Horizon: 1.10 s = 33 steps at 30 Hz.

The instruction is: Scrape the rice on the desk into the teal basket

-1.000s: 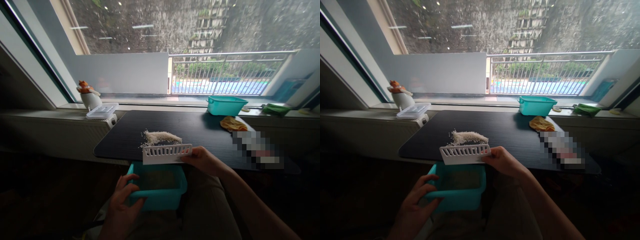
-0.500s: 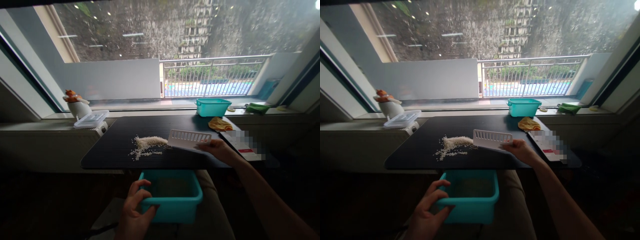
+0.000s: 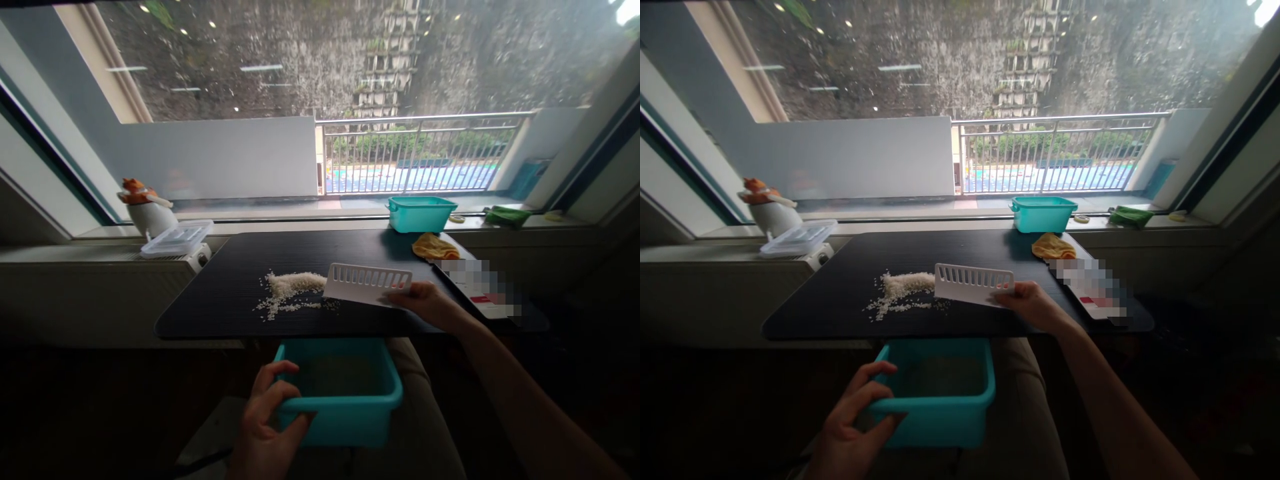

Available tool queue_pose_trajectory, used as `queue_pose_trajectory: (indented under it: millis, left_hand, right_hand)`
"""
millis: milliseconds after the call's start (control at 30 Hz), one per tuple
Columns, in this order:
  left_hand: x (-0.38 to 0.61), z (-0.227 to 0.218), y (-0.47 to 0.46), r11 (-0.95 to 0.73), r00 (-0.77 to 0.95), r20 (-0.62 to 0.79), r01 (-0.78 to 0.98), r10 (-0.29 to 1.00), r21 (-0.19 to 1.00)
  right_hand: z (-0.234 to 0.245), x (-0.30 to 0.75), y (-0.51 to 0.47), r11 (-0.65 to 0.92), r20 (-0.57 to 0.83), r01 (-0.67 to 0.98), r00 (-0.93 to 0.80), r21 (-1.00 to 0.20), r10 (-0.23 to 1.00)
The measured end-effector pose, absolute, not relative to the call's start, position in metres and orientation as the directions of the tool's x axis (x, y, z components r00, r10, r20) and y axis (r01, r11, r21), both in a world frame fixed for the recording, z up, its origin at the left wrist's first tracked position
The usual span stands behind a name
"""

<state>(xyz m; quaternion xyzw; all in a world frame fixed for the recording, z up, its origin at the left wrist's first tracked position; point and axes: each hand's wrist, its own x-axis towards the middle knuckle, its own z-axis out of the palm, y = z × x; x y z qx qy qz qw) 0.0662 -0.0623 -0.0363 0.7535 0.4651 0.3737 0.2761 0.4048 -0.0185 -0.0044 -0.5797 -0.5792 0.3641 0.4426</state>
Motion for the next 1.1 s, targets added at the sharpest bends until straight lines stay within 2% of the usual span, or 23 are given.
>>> queue_pose_trajectory:
  millis: [167, 367, 633, 867, 967, 1100]
  left_hand:
    - [0.066, -0.039, -0.061, -0.427, 0.277, 0.326, 0.522, 0.904, 0.739]
    - [0.065, -0.038, -0.061, -0.449, 0.287, 0.347, 0.525, 0.893, 0.723]
    - [0.064, -0.037, -0.062, -0.438, 0.279, 0.338, 0.53, 0.899, 0.727]
    - [0.062, -0.04, -0.06, -0.45, 0.278, 0.354, 0.526, 0.893, 0.721]
    - [0.06, -0.042, -0.059, -0.454, 0.285, 0.354, 0.521, 0.891, 0.722]
    - [0.06, -0.041, -0.059, -0.433, 0.27, 0.34, 0.51, 0.901, 0.743]
  right_hand:
    - [0.004, 0.404, -0.035, 0.038, 0.051, 0.39, 0.022, -0.92, 0.998]
    - [0.008, 0.403, -0.037, -0.001, 0.056, 0.377, 0.141, -0.926, 0.988]
    - [0.012, 0.394, -0.052, -0.019, -0.047, 0.358, -0.07, -0.934, 0.996]
    - [0.007, 0.394, -0.027, 0.048, 0.086, 0.337, 0.099, -0.94, 0.991]
    - [0.001, 0.392, -0.017, 0.071, 0.104, 0.335, 0.082, -0.94, 0.991]
    - [0.003, 0.388, -0.025, 0.046, 0.046, 0.347, -0.009, -0.937, 0.999]
